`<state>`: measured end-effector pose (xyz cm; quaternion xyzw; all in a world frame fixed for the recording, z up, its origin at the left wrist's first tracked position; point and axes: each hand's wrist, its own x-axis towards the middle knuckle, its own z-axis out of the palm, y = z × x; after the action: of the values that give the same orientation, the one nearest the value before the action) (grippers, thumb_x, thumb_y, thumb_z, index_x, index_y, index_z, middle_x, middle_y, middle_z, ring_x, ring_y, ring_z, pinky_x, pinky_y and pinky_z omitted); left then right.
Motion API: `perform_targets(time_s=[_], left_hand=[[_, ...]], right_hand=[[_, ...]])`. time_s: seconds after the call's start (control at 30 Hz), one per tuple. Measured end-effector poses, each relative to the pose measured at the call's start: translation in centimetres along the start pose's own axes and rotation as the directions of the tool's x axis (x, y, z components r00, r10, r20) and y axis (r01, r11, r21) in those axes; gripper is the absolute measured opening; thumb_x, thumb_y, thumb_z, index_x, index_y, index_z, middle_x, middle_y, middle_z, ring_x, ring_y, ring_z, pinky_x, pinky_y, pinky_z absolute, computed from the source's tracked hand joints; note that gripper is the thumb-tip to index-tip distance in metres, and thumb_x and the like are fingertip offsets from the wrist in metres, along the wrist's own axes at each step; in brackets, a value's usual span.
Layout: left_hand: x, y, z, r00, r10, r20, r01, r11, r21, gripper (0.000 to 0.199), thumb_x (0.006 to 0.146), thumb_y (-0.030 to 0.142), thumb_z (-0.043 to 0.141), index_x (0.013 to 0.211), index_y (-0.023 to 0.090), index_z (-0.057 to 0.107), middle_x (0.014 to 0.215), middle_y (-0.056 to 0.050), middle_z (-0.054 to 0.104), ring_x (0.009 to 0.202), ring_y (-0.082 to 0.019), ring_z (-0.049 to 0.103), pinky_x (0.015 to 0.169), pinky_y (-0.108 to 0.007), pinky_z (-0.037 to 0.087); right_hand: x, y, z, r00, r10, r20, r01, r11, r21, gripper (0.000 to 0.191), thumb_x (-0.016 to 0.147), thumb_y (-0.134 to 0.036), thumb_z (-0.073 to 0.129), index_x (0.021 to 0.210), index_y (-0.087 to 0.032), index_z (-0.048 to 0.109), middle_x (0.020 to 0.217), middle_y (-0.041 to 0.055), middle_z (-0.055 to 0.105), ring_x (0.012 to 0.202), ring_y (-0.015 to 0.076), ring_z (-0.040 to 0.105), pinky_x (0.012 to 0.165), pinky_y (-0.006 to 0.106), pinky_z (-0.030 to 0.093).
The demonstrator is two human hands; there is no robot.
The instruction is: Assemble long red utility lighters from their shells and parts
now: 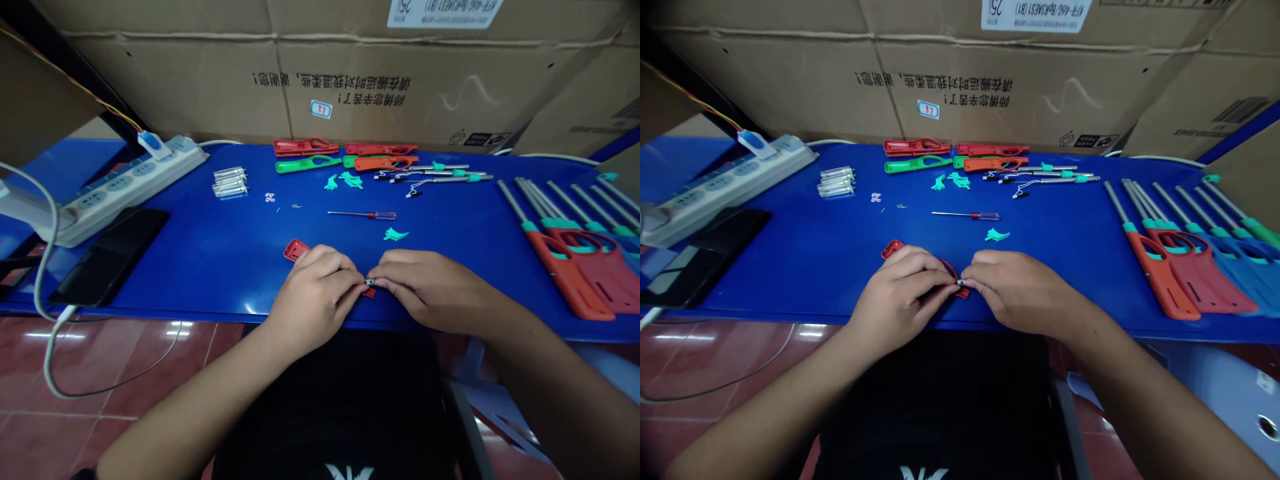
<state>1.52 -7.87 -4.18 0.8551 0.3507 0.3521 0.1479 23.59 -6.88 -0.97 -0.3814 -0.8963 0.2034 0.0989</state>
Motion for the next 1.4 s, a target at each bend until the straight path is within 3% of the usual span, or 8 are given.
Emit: perform_targets(time_s=[0.47, 0.83, 1.07, 1.2, 1.4], left_hand=[[-0.3, 0.4, -0.1, 0.986, 0.165, -0.029, -0.16, 0.978, 0.135, 0.01, 0.094, 0.014, 0.062, 0.098, 0.015, 0.071, 0.096, -0.005, 0.073, 0.094, -0.02, 0.061, 0.085, -0.035, 0.051], [-1.9, 1.8, 0.3, 0.999, -0.018, 0.035, 0.014, 0.993, 0.113, 0.025, 0.095, 0.012, 0.057, 0.117, 0.013, 0.068, 0.112, -0.009, 0.069, 0.105, -0.023, 0.059, 0.096, -0.043, 0.049], [-1.2, 0.8, -0.7, 0.996, -0.077, -0.035, 0.081, 0.985, 0.151, 0.021, 0.093, 0.025, 0.066, 0.112, 0.019, 0.072, 0.115, -0.006, 0.07, 0.11, -0.024, 0.06, 0.098, -0.043, 0.047], [-0.7, 0.3, -0.7, 0.997, -0.07, 0.028, 0.065, 0.985, 0.159, 0.013, 0.094, 0.026, 0.064, 0.1, 0.021, 0.075, 0.112, -0.005, 0.07, 0.108, -0.024, 0.06, 0.093, -0.042, 0.047], [-0.6, 0.6, -0.4, 0.998, -0.033, 0.045, 0.025, 0.986, 0.164, 0.014, 0.094, 0.022, 0.062, 0.097, 0.023, 0.075, 0.107, -0.004, 0.07, 0.104, -0.023, 0.058, 0.091, -0.041, 0.045]], right_hand=[[0.2, -0.3, -0.5, 1.0, 0.016, 0.021, -0.019, 0.989, 0.143, 0.03, 0.102, -0.023, 0.042, 0.095, -0.019, 0.071, 0.094, 0.0048, 0.071, 0.086, 0.0168, 0.064, 0.081, 0.032, 0.049], [0.2, -0.4, 0.5, 0.996, 0.08, -0.033, -0.077, 0.994, 0.075, 0.032, 0.1, -0.018, 0.042, 0.096, -0.017, 0.074, 0.094, 0.0059, 0.072, 0.089, 0.0182, 0.065, 0.082, 0.031, 0.047], [-0.5, -0.8, 1.0, 0.992, 0.109, -0.066, -0.103, 0.991, 0.088, 0.03, 0.103, -0.022, 0.041, 0.1, -0.019, 0.071, 0.095, 0.0047, 0.068, 0.089, 0.0172, 0.063, 0.082, 0.031, 0.046], [-0.7, -1.1, 0.9, 0.991, 0.1, -0.085, -0.094, 0.992, 0.079, 0.029, 0.103, -0.023, 0.042, 0.1, -0.019, 0.071, 0.092, 0.0037, 0.066, 0.087, 0.0159, 0.062, 0.08, 0.029, 0.046], [-0.4, -1.3, 0.8, 0.995, 0.02, -0.094, -0.019, 1.0, 0.018, 0.031, 0.101, -0.018, 0.041, 0.093, -0.018, 0.071, 0.087, 0.0045, 0.067, 0.083, 0.0168, 0.063, 0.077, 0.029, 0.048]])
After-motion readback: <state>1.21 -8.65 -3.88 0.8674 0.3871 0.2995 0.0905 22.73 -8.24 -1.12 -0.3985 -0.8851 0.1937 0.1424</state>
